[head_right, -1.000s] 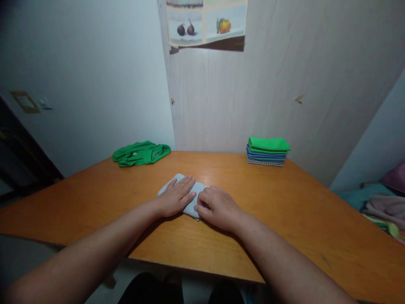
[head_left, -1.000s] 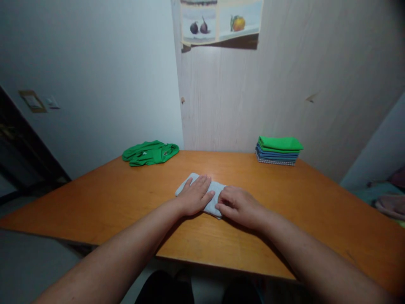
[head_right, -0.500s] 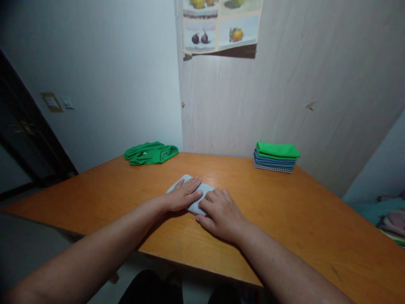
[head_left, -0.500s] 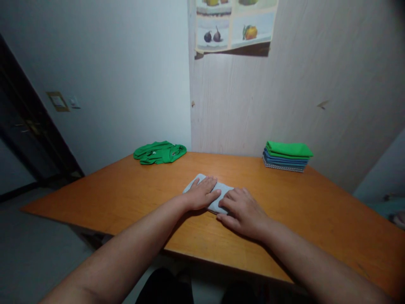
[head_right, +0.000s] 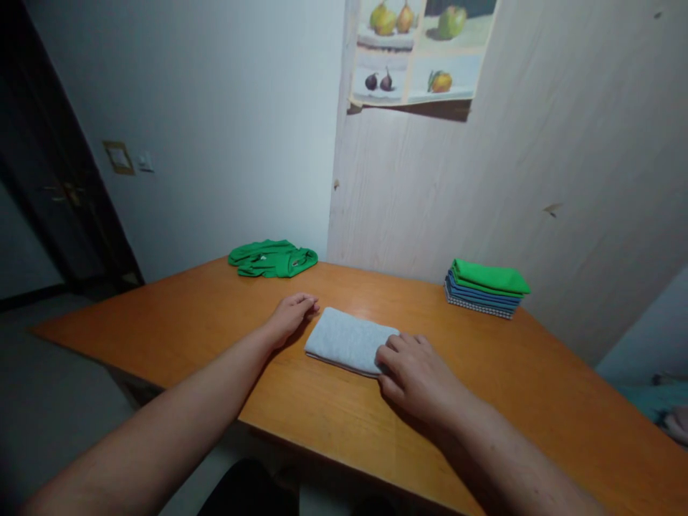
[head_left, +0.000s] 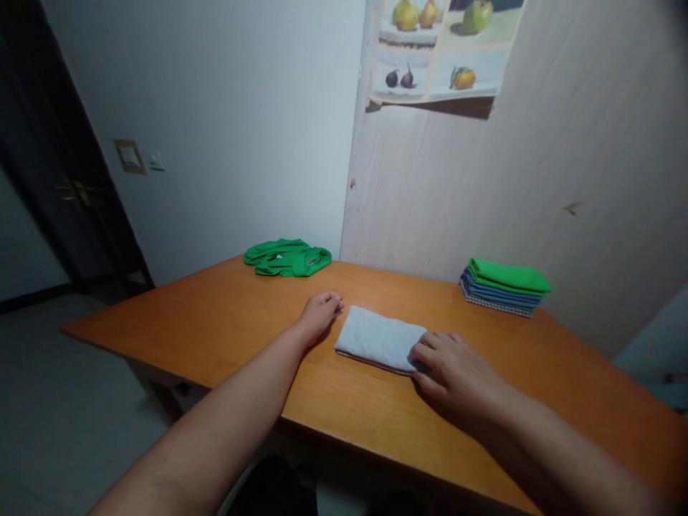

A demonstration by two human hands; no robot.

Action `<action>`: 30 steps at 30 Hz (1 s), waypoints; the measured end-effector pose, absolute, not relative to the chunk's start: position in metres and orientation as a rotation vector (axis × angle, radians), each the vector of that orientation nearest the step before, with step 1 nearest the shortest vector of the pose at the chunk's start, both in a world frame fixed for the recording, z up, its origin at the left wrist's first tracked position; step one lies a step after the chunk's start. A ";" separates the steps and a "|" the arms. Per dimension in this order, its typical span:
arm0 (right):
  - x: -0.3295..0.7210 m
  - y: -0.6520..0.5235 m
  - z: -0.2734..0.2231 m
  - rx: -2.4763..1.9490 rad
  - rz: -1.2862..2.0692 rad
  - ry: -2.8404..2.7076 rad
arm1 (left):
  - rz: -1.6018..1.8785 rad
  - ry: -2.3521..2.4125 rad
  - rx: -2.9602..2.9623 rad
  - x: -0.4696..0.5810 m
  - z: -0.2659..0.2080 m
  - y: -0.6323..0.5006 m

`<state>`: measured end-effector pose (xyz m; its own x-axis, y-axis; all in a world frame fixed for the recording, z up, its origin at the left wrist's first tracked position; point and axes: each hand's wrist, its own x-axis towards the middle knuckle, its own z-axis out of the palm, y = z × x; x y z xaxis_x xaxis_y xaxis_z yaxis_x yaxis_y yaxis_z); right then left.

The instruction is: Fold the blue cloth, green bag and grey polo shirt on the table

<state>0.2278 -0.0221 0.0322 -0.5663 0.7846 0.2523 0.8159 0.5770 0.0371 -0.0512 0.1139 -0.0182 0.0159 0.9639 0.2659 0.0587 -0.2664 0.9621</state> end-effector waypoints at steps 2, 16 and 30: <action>0.227 -0.020 0.043 -1.384 -0.041 -2.537 | 1.367 1.101 1.434 -0.049 -0.024 0.115; 0.181 0.051 -0.012 -1.744 -0.044 -2.351 | 1.241 1.197 1.552 -0.046 -0.032 0.117; 0.202 0.049 -0.028 -1.795 -0.032 -2.359 | 0.949 1.515 1.704 -0.054 -0.016 0.107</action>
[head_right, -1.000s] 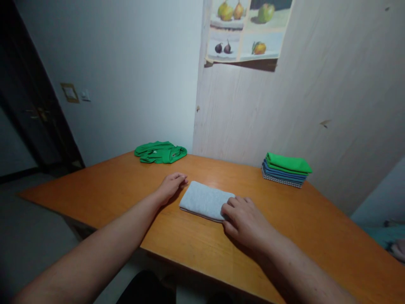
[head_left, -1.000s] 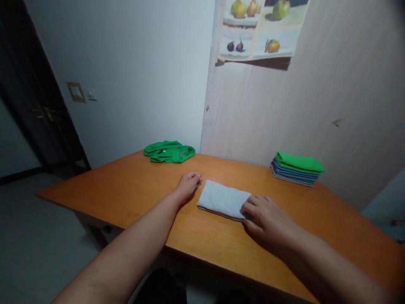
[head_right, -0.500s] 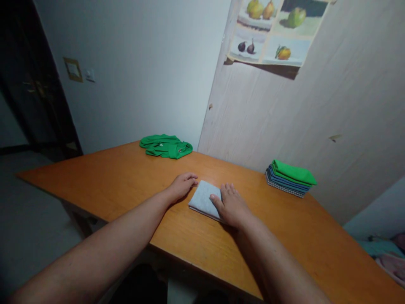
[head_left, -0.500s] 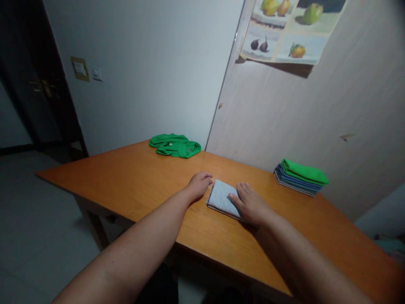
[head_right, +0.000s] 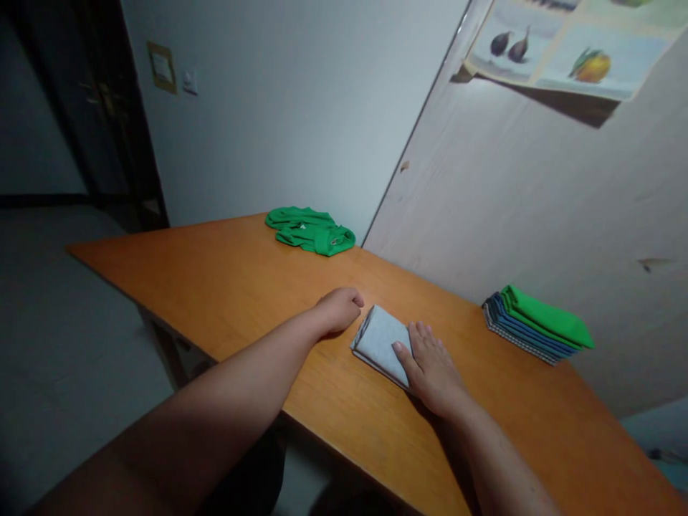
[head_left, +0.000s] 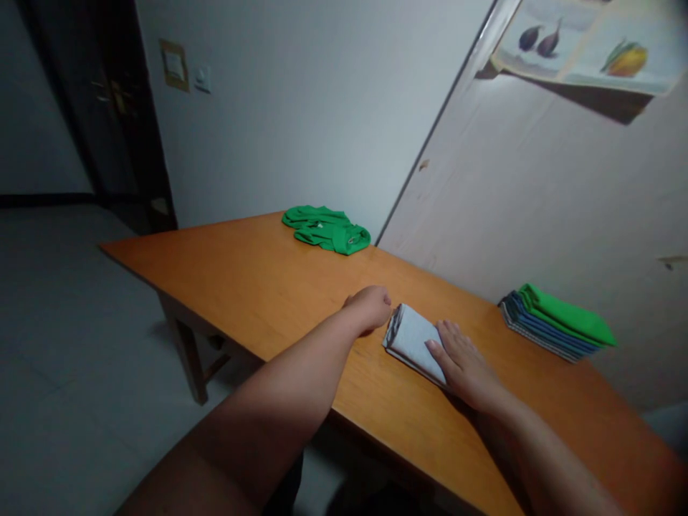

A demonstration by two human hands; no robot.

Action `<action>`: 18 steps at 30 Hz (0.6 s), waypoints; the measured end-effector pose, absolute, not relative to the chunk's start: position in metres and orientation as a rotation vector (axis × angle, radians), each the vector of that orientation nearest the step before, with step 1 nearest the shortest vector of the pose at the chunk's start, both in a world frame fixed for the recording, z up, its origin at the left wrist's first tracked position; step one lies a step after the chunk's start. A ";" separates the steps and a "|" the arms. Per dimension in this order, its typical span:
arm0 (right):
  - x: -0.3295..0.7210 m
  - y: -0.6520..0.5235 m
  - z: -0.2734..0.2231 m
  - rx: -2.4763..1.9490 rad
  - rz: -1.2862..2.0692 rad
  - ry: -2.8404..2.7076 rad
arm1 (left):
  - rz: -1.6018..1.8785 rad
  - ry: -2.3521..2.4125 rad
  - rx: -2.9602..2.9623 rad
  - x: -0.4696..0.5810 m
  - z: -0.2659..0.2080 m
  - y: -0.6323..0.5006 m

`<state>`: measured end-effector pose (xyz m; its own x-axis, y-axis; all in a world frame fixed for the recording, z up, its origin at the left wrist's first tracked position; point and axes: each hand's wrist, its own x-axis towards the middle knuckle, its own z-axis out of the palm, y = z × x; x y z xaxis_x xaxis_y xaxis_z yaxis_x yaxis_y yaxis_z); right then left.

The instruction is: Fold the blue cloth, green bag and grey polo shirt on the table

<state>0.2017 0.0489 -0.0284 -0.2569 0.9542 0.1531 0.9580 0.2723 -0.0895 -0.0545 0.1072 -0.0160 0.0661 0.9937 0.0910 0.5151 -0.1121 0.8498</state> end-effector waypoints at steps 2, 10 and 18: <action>0.205 0.049 -0.030 -1.802 -0.026 -2.361 | 0.899 1.549 1.733 -0.057 -0.009 0.103; 0.210 0.051 -0.031 -1.834 0.009 -2.373 | 0.613 1.628 1.868 -0.060 0.015 0.087; 0.213 0.052 -0.028 -1.829 0.043 -2.375 | 0.480 1.545 2.068 -0.062 0.016 0.087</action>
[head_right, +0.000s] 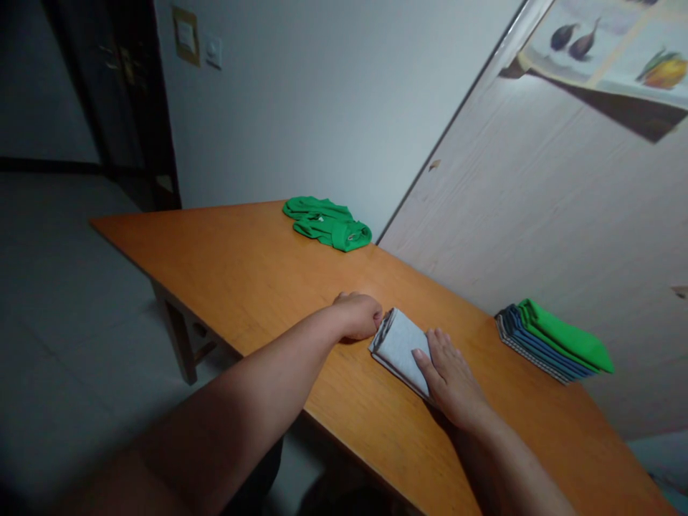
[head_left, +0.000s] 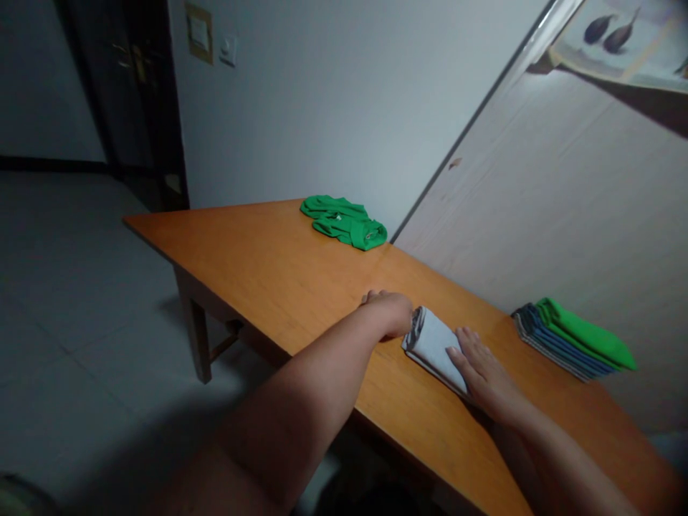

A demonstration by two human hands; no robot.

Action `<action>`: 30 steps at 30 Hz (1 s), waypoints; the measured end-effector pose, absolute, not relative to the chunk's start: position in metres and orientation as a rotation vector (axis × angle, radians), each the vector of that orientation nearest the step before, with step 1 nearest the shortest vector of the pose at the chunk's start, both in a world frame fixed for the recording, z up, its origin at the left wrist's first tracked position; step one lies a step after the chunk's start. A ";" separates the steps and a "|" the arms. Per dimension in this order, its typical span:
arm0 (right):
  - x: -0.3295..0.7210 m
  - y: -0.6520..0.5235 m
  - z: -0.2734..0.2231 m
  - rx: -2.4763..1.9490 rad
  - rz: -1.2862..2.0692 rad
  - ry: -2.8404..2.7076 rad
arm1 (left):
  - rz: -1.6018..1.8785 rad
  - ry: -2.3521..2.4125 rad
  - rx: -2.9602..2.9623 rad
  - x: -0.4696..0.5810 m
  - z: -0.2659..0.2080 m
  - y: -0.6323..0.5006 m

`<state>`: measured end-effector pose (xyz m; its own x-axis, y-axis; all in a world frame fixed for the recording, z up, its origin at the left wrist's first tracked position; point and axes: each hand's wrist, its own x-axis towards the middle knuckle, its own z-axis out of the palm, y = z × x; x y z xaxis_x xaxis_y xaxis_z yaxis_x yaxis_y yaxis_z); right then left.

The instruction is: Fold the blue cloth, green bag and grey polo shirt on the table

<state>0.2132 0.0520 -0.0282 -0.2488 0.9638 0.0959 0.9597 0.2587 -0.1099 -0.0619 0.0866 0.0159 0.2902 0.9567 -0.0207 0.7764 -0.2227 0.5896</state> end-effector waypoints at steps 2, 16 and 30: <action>0.212 0.052 -0.026 -1.828 0.027 -2.366 | 0.458 1.510 2.109 -0.062 0.016 0.085; 0.148 0.008 -0.002 -1.475 -0.188 -2.631 | 0.455 1.456 2.155 -0.062 0.018 0.085; 0.155 0.011 -0.011 -1.477 -0.058 -2.292 | 0.354 1.459 2.172 -0.064 0.025 0.084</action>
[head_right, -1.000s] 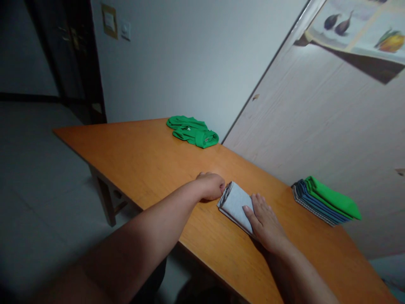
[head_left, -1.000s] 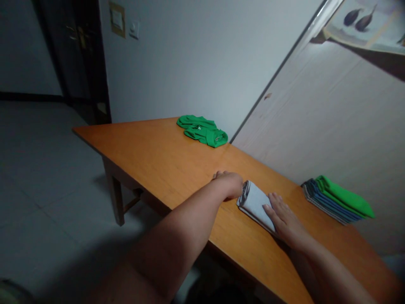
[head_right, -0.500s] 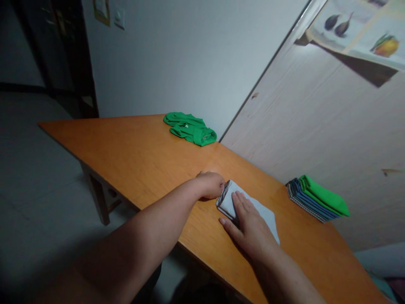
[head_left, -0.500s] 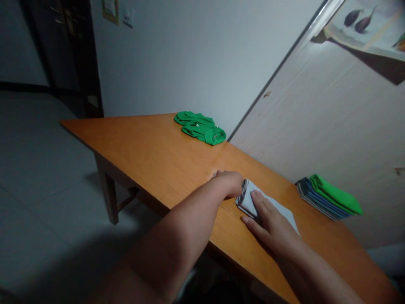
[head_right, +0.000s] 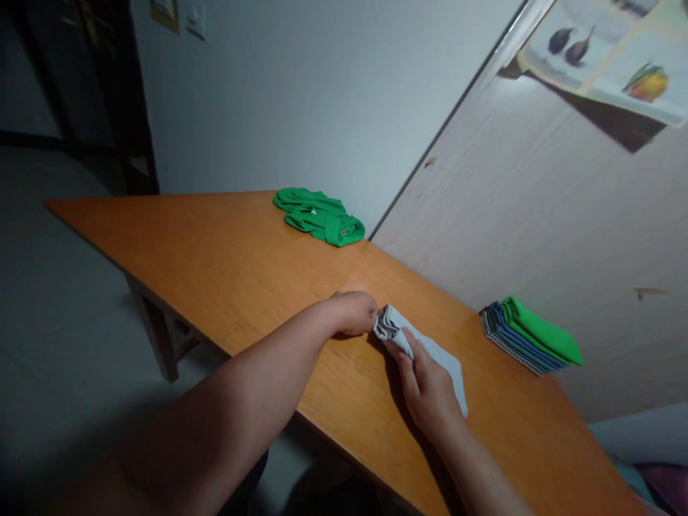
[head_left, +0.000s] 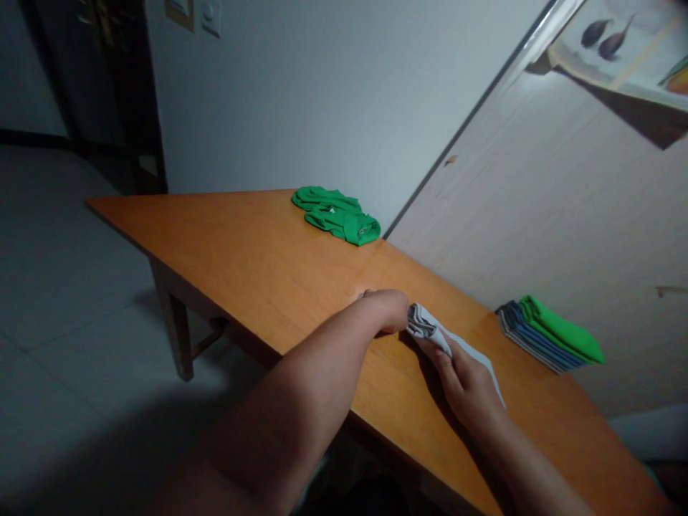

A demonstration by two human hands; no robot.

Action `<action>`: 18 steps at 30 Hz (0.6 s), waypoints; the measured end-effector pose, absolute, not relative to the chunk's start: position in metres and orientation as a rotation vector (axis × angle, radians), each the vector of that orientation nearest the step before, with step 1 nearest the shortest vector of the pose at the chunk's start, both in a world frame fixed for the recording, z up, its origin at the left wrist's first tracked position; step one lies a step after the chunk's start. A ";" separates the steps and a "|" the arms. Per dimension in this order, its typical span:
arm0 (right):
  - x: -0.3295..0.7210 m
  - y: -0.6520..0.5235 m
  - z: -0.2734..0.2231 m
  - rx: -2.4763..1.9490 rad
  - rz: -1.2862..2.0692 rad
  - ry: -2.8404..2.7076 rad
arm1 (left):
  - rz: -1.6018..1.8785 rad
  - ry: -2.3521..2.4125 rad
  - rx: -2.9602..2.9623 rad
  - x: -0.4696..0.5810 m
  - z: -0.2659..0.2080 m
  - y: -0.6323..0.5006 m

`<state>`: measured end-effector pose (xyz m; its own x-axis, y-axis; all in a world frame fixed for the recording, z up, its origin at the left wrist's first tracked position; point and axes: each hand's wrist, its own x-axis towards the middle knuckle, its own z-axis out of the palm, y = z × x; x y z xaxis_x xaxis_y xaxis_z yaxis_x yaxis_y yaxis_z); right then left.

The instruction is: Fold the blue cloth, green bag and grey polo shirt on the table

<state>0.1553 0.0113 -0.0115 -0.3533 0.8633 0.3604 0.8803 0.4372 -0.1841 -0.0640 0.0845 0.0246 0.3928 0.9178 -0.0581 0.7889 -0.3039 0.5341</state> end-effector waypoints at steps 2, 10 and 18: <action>0.157 0.013 -0.009 -1.434 0.025 -2.239 | 0.322 1.461 2.171 -0.065 0.027 0.084; 0.158 0.016 -0.010 -1.392 0.106 -2.187 | 0.374 1.319 2.035 -0.066 0.026 0.079; 0.157 0.015 -0.005 -1.386 0.180 -2.190 | 0.517 0.995 1.790 -0.067 0.018 0.082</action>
<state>0.1571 0.0152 -0.0054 -0.3276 0.8703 0.3678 0.7985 0.4631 -0.3845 -0.0671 0.0822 0.0182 0.5728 0.8148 -0.0893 0.3954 -0.1792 0.9008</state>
